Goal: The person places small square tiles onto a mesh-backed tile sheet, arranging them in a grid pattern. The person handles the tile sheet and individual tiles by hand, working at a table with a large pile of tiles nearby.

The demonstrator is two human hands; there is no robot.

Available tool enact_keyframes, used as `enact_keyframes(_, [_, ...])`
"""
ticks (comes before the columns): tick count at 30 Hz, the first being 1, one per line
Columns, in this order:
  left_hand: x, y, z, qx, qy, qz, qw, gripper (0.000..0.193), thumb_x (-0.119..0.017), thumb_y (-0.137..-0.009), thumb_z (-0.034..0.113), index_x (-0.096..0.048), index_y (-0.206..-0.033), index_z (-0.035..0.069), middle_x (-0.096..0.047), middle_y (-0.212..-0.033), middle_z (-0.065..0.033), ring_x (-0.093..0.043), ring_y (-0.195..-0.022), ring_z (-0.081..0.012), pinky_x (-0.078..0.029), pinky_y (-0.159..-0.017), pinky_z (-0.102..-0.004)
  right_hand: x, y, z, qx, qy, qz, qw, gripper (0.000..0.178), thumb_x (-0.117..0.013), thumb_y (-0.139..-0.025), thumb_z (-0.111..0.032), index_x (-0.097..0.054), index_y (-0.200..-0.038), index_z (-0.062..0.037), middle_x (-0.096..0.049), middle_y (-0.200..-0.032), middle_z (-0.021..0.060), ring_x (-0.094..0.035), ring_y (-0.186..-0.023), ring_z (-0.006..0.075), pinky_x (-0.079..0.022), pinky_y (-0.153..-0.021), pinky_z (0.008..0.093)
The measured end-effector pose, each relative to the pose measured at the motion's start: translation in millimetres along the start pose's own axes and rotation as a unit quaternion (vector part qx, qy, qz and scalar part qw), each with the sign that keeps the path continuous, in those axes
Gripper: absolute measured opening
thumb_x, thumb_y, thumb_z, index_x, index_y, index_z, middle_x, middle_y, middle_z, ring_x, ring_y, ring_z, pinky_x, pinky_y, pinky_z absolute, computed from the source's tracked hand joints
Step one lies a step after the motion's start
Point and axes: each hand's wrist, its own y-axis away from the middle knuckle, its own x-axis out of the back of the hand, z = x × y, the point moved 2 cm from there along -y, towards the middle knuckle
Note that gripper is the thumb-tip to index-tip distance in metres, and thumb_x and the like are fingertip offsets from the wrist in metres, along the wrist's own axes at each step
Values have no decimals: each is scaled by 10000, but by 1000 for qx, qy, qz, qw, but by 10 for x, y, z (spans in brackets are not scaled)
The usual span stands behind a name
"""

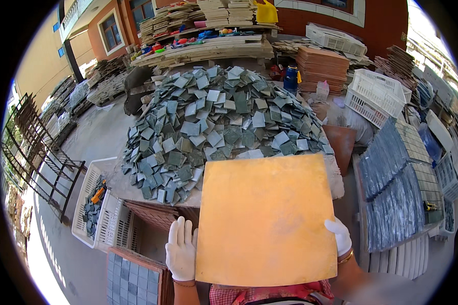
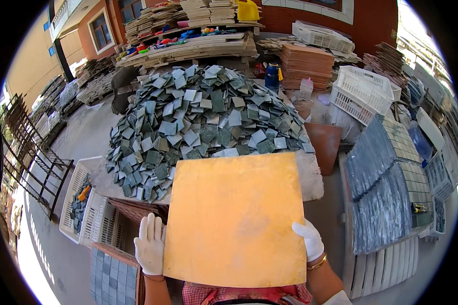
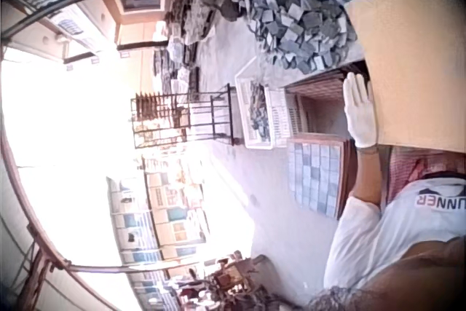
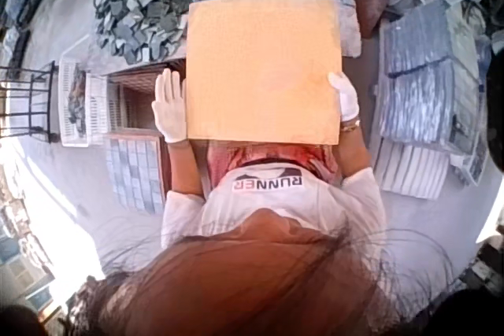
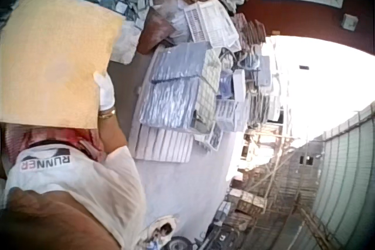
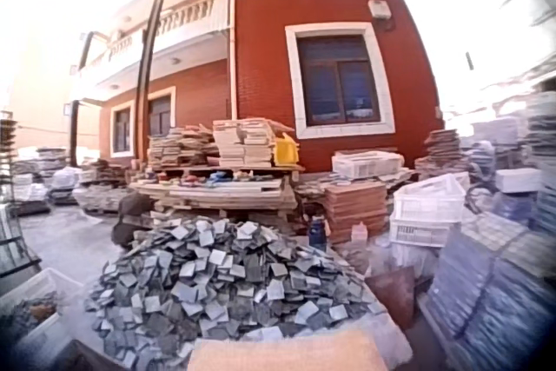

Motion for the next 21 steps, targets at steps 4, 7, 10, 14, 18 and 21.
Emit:
enact_keyframes(4, [140,-4,57,-8,-55,54,997,538,-405,-994,274,-292,-1435,-12,-322,-1489,-154,-335,-1355,-314,-237,-1146,-450,-349,-305,-501,259,102,19,960,578,-536,-885,-177,-335,-1385,34,-493,-1332,166,-538,-1162,282,-463,-948,408])
enact_keyframes(7, [396,236,-44,52,-31,156,986,419,-404,-999,210,-412,-1339,-34,-429,-1402,-171,-420,-1294,-308,-337,-1104,-437,-550,-641,-787,368,215,73,902,470,-523,-898,-137,-415,-1312,56,-556,-1241,154,-575,-1095,256,-462,-912,358])
enact_keyframes(10, [540,565,-243,109,-52,238,964,362,-433,-994,204,-471,-1253,-47,-500,-1314,-198,-505,-1212,-316,-412,-1047,-424,-578,-1033,-961,435,417,157,783,349,-523,-915,-122,-521,-1212,61,-629,-1129,137,-616,-1025,239,-466,-868,320])
enact_keyframes(14, [440,823,-388,137,-190,268,935,263,-496,-915,68,-574,-1118,-80,-612,-1149,-194,-600,-1076,-305,-477,-959,-370,-314,-1797,-816,483,582,216,617,352,-529,-884,-42,-544,-1234,-11,-613,-1124,213,-626,-998,317,-485,-825,346])
enact_keyframes(18, [278,833,-368,127,-460,139,868,249,-514,-829,-13,-644,-1033,-73,-664,-1077,-162,-628,-1026,-246,-475,-912,-320,24,-2171,-551,510,664,174,518,452,-527,-833,9,-497,-1283,-26,-575,-1217,210,-568,-1073,389,-478,-895,394])
enact_keyframes(21, [114,822,-409,141,-504,114,845,290,-475,-807,-18,-650,-1028,-85,-673,-1057,-143,-620,-1012,-207,-454,-919,-295,88,-2455,-70,480,731,124,469,527,-579,-750,25,-514,-1265,-64,-528,-1268,164,-520,-1161,335,-441,-956,413])
